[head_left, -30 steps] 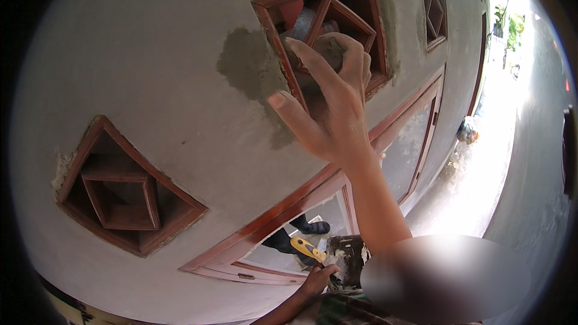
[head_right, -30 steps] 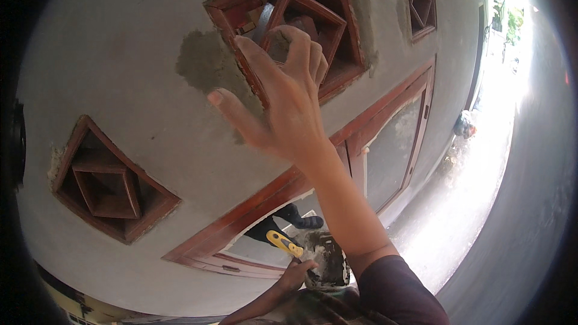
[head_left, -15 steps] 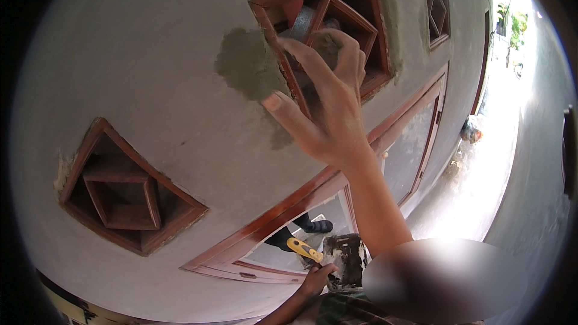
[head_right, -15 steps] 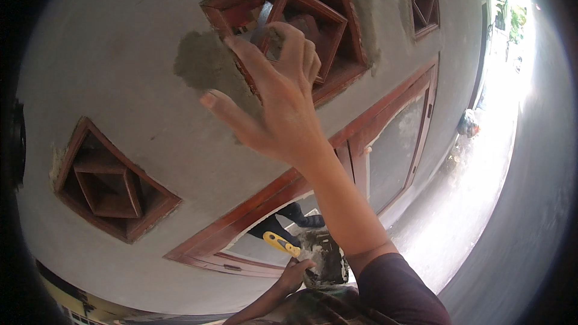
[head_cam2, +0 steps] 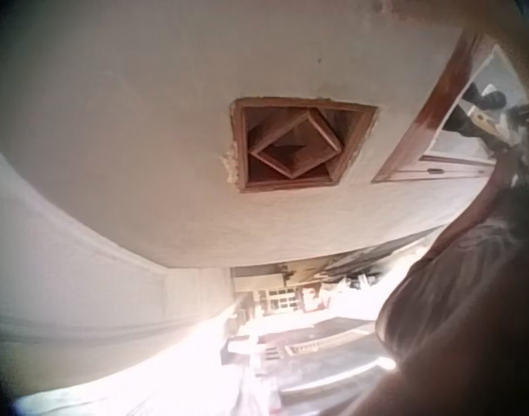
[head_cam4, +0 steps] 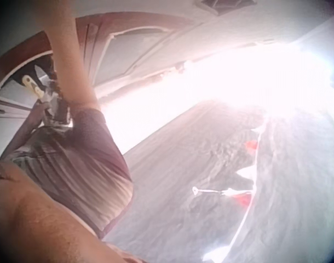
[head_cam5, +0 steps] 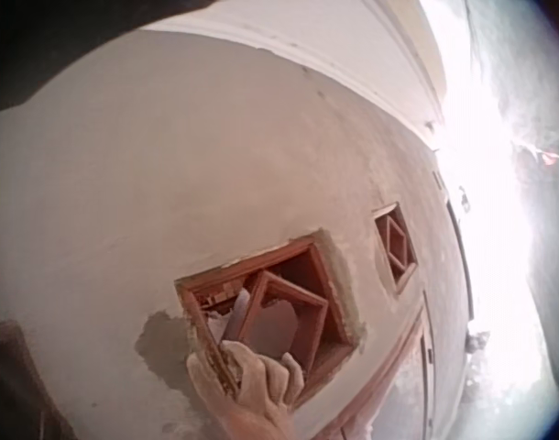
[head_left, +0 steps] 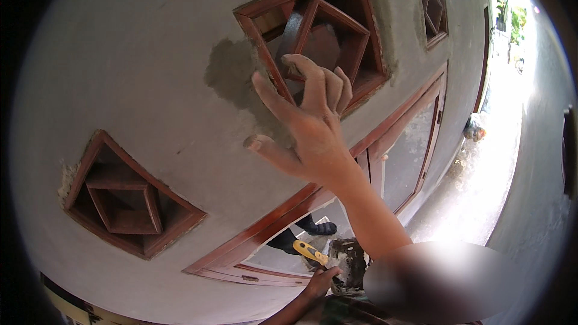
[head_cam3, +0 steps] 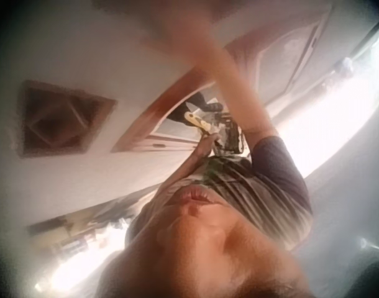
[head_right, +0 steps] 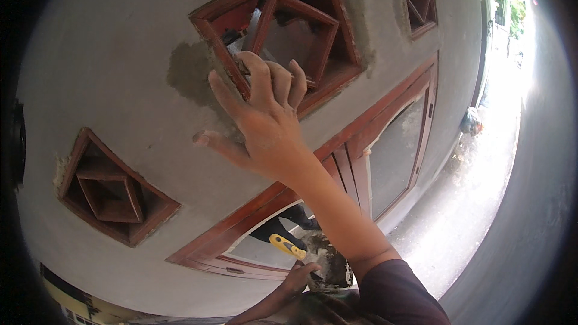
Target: The person applies plaster to the wall around a decorative window frame using a trowel and hawk. They repeatedly smooth the surface with their hand to blend the edges and remove excess material.
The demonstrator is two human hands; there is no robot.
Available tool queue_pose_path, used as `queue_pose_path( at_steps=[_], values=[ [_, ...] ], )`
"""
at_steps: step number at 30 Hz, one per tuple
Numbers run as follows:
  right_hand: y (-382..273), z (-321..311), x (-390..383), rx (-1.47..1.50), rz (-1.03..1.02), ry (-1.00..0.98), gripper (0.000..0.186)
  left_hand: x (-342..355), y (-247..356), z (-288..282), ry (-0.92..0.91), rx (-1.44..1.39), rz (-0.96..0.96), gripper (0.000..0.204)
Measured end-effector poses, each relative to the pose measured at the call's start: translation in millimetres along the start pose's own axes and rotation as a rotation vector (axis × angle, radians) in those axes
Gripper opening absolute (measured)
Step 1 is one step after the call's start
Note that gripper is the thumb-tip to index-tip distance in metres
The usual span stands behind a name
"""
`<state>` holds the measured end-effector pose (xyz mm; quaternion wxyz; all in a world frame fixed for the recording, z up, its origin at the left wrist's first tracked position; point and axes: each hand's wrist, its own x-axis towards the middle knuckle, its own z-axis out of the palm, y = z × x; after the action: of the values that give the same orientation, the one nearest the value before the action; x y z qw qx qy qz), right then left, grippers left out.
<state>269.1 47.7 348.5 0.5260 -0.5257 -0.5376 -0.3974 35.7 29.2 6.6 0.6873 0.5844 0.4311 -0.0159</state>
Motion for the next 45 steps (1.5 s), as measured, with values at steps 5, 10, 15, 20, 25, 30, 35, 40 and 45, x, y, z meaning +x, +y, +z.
queue_pose_path(
  at_steps=[5,10,15,20,25,30,35,40,45],
  values=[
    [3.1,1.0,15.2,0.078,0.047,0.106,0.084,11.5,-11.5,8.8,0.021,-0.047,-0.026,0.036],
    [-3.1,25.8,27.8,0.033,0.104,0.108,0.086,9.6,-9.7,11.8,0.057,0.121,0.115,0.042],
    [-12.0,20.9,6.8,-0.067,0.039,-0.014,0.085,-3.1,9.9,14.6,0.022,-0.113,0.076,0.036],
    [-16.3,13.4,19.7,0.007,0.077,0.096,0.085,17.8,-25.3,6.8,-0.002,-0.195,0.091,0.033],
    [-3.9,28.8,19.2,-0.153,0.046,0.028,0.083,16.8,-23.6,16.9,0.092,-0.159,0.200,0.027],
    [-11.8,9.2,19.1,-0.060,0.016,0.029,0.084,4.6,-7.8,12.1,0.028,-0.186,0.093,0.033],
    [-4.3,22.0,39.3,-0.104,0.049,0.075,0.083,13.8,-19.3,13.1,0.072,-0.038,0.203,0.033],
    [0.7,12.9,23.5,-0.026,-0.080,-0.060,0.079,20.7,-30.9,1.6,-0.011,0.112,0.147,0.028],
    [5.2,3.8,34.3,0.041,-0.060,0.073,0.081,13.2,-21.8,10.4,-0.042,0.169,0.156,0.029]
  ],
)
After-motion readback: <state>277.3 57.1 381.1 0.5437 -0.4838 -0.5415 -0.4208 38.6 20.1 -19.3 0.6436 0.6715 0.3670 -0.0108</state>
